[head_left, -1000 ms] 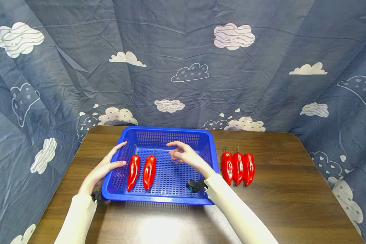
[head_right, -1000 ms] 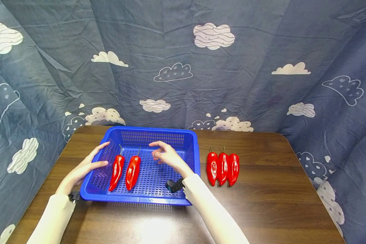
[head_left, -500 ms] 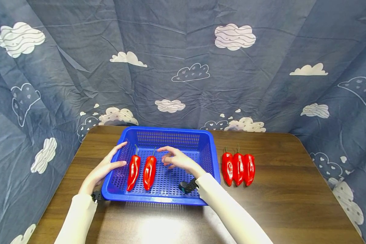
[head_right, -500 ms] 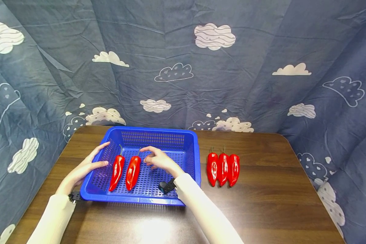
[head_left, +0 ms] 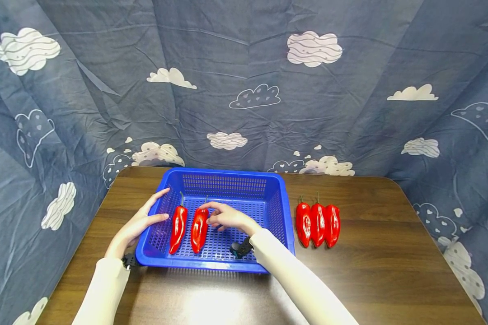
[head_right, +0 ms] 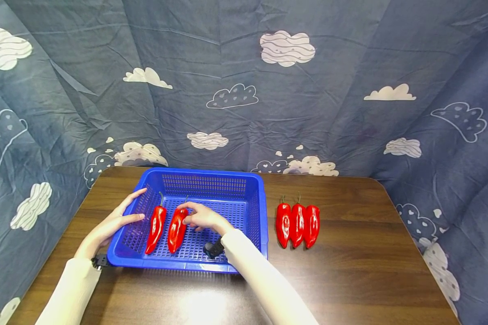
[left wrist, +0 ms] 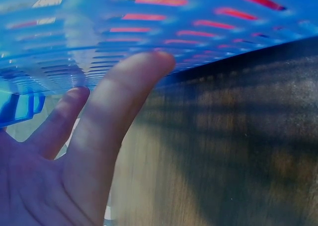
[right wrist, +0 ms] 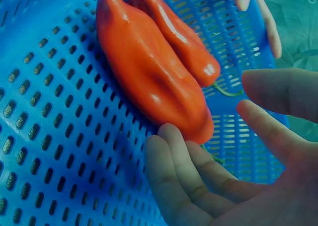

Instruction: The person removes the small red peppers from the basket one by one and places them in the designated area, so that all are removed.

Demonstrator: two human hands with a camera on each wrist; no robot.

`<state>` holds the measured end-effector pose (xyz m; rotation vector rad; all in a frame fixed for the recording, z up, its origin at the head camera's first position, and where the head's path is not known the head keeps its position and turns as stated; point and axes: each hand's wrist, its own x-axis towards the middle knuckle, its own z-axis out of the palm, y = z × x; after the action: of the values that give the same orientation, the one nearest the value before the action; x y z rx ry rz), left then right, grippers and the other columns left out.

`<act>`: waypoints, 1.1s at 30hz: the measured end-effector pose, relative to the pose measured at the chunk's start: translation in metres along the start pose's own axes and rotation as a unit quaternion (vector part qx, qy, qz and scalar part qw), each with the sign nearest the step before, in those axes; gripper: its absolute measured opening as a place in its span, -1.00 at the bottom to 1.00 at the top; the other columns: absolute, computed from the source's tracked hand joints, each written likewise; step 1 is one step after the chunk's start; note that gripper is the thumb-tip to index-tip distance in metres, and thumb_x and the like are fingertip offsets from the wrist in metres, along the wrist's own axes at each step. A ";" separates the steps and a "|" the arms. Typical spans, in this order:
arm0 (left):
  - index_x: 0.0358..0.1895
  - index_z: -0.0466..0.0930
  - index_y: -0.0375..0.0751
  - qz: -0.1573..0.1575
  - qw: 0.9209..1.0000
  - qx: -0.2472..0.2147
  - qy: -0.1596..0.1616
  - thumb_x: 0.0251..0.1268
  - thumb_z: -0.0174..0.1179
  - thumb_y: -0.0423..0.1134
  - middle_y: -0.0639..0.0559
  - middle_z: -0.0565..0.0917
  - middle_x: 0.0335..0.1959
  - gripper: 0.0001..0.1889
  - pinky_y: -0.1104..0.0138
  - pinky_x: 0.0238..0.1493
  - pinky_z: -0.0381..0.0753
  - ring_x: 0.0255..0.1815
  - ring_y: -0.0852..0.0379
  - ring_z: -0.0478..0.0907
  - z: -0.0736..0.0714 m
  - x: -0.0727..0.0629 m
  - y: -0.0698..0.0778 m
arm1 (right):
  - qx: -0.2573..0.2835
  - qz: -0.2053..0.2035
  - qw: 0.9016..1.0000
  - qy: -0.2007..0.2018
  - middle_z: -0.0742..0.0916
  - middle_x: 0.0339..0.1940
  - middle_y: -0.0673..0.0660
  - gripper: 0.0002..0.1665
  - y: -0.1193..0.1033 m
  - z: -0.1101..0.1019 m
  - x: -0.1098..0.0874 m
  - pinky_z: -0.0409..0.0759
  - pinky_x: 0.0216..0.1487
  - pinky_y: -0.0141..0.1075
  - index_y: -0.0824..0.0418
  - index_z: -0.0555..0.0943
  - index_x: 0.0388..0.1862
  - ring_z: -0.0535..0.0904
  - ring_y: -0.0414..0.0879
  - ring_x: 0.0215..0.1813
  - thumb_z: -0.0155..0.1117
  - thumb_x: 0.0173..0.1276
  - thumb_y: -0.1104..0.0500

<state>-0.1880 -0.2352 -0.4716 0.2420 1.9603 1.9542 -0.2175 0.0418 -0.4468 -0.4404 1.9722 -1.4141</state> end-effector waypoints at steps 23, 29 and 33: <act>0.52 -0.11 0.10 -0.001 1.000 0.004 -0.003 0.37 0.04 -0.38 -0.40 0.02 0.40 -0.25 -0.10 -0.05 0.55 0.20 -0.37 0.27 0.000 0.000 0.000 | -0.059 0.042 0.997 0.000 0.52 -0.33 0.04 -0.37 0.002 0.014 0.014 0.53 -0.45 -0.30 0.18 0.44 0.32 0.38 -0.17 -0.45 0.18 0.22 0.37; 0.52 -0.11 0.10 -0.001 1.000 -0.001 -0.005 0.37 0.03 -0.39 -0.41 0.02 0.40 -0.25 -0.10 -0.05 0.55 0.19 -0.35 0.30 0.000 0.000 0.000 | -0.090 0.040 0.995 0.008 0.57 -0.14 0.11 -0.41 0.000 0.013 0.013 0.64 -0.29 -0.10 0.19 0.54 0.22 0.47 -0.16 -0.35 0.27 0.15 0.41; 0.52 -0.11 0.10 0.000 1.000 -0.002 -0.003 0.37 0.03 -0.40 -0.40 0.02 0.40 -0.25 -0.10 -0.06 0.55 0.18 -0.34 0.31 0.000 0.000 0.000 | -0.103 0.037 0.994 0.009 0.55 -0.13 0.13 -0.40 0.000 0.012 0.013 0.63 -0.26 -0.16 0.20 0.57 0.18 0.45 -0.17 -0.29 0.32 0.10 0.42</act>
<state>-0.1881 -0.2353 -0.4715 0.2463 1.9512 1.9552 -0.2187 0.0247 -0.4530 -0.4426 2.1367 -1.1773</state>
